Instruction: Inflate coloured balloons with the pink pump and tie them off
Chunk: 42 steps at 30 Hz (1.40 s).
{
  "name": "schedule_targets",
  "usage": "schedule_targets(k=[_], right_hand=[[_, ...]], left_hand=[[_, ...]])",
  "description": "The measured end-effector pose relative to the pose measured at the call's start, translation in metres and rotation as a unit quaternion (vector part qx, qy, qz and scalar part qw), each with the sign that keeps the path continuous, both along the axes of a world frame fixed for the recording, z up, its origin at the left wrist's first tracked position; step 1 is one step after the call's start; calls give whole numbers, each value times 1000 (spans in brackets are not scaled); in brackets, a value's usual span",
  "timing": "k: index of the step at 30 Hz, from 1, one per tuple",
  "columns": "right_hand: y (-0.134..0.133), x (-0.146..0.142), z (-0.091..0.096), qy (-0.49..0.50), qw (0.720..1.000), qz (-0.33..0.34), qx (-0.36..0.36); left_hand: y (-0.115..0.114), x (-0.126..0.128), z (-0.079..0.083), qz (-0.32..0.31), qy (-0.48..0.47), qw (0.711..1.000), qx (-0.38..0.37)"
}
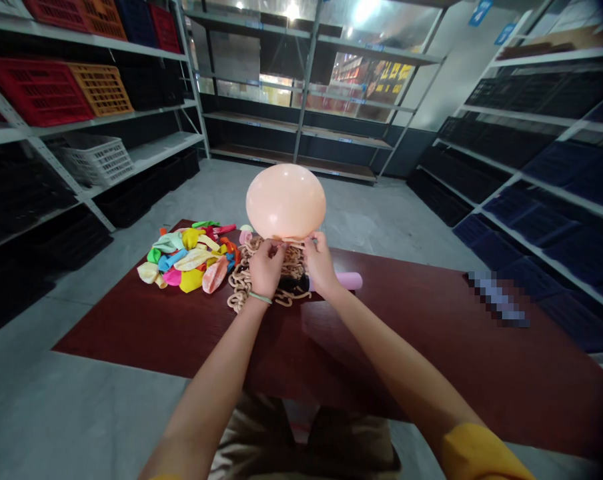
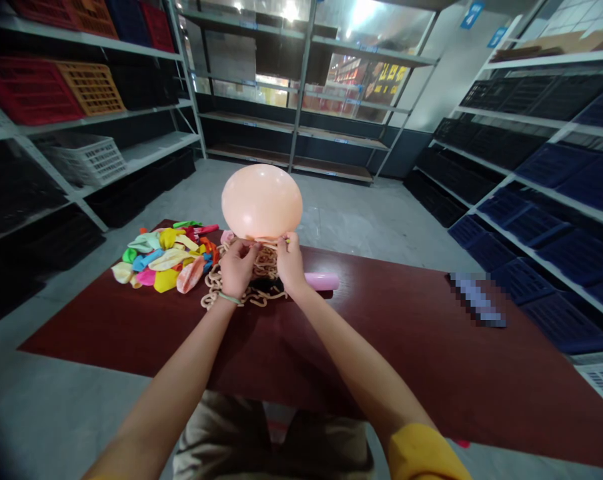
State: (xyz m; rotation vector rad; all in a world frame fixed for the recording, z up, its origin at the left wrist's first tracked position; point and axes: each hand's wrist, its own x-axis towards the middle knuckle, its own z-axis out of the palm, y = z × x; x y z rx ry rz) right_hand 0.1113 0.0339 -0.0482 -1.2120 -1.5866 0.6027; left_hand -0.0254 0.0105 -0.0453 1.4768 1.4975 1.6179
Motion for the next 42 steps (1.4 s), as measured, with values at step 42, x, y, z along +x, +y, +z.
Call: schedule_targets(k=[42], right_hand=[[-6, 54, 100, -177, 959, 219, 14]], left_hand=[[-13, 8, 10, -284, -1, 958, -25]])
